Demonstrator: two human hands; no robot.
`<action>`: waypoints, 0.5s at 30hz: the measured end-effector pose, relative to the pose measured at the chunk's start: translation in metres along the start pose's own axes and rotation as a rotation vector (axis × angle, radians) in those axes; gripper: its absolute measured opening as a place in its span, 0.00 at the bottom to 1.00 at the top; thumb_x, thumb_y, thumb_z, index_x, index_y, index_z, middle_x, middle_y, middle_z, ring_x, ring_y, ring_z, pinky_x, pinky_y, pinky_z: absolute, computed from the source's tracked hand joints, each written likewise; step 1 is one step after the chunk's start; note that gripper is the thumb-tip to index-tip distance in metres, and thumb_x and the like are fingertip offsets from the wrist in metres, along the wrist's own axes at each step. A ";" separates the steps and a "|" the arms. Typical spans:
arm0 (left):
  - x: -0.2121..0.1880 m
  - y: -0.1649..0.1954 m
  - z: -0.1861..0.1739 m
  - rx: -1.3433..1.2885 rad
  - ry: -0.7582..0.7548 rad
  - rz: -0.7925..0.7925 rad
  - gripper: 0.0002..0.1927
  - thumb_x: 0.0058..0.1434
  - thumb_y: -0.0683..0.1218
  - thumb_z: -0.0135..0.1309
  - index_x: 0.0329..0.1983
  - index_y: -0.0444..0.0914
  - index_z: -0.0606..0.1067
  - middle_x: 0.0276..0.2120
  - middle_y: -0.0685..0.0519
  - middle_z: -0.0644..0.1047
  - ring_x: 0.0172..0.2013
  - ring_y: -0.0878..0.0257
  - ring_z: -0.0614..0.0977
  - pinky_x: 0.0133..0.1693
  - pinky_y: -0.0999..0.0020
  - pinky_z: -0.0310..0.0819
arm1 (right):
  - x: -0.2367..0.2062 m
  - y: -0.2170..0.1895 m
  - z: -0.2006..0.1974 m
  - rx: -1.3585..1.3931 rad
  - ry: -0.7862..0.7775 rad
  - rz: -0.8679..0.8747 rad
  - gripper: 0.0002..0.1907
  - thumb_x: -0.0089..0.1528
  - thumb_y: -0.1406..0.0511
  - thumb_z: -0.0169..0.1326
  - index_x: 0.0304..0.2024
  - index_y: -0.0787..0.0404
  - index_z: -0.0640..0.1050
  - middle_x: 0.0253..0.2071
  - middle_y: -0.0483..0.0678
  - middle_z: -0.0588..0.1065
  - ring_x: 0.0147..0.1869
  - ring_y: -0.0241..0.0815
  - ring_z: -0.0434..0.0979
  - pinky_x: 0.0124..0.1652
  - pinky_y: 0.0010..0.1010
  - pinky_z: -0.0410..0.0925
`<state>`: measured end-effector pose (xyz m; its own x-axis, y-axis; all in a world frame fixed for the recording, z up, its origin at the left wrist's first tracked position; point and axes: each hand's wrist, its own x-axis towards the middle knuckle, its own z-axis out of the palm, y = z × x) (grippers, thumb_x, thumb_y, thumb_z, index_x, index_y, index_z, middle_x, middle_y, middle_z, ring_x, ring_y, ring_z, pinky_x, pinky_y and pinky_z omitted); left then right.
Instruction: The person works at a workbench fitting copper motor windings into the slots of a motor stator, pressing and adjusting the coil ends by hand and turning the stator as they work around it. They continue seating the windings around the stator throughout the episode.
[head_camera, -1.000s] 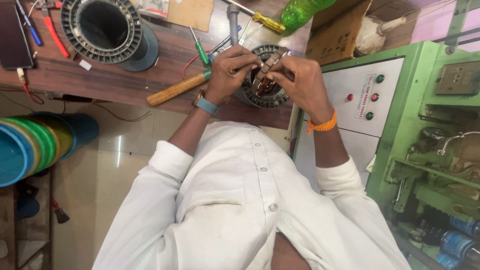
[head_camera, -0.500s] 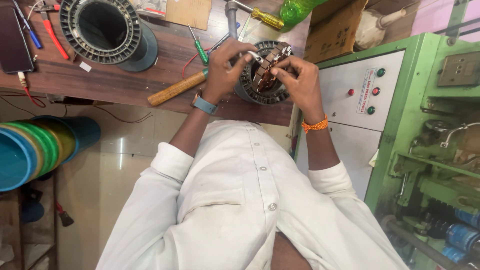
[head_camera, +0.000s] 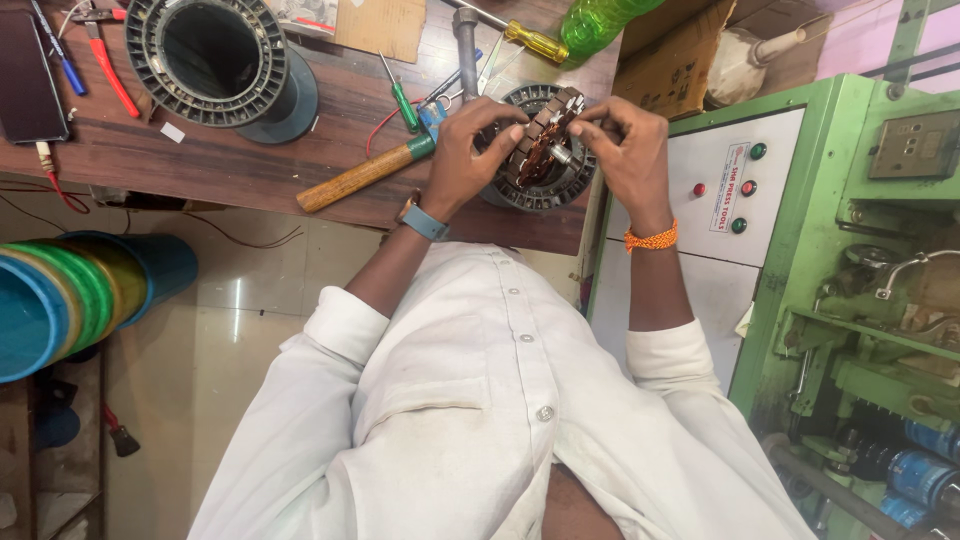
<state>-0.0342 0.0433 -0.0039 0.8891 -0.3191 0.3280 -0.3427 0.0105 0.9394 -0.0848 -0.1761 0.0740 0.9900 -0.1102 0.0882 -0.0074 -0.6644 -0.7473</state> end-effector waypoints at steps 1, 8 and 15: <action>0.000 0.004 0.002 0.008 0.027 -0.047 0.10 0.65 0.47 0.61 0.48 0.39 0.80 0.38 0.51 0.81 0.37 0.58 0.82 0.41 0.65 0.75 | 0.003 0.001 -0.001 -0.039 0.012 -0.031 0.06 0.63 0.68 0.66 0.38 0.66 0.83 0.21 0.41 0.69 0.24 0.27 0.59 0.24 0.25 0.53; 0.010 0.031 0.028 0.236 0.075 -0.173 0.17 0.58 0.52 0.66 0.46 0.41 0.78 0.39 0.54 0.80 0.30 0.60 0.81 0.33 0.64 0.75 | 0.018 0.010 -0.008 -0.135 0.050 -0.250 0.12 0.65 0.64 0.69 0.37 0.67 0.82 0.26 0.46 0.75 0.26 0.31 0.66 0.26 0.27 0.59; 0.008 0.029 0.035 0.325 0.169 0.000 0.14 0.58 0.47 0.65 0.44 0.40 0.75 0.38 0.50 0.77 0.37 0.52 0.82 0.38 0.57 0.75 | 0.034 0.009 -0.001 -0.213 0.084 -0.438 0.14 0.65 0.62 0.70 0.36 0.67 0.80 0.31 0.49 0.77 0.30 0.38 0.73 0.30 0.30 0.65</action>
<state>-0.0478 0.0079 0.0228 0.9175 -0.1575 0.3654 -0.3969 -0.3003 0.8673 -0.0512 -0.1865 0.0706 0.8917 0.1604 0.4232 0.3700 -0.7968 -0.4777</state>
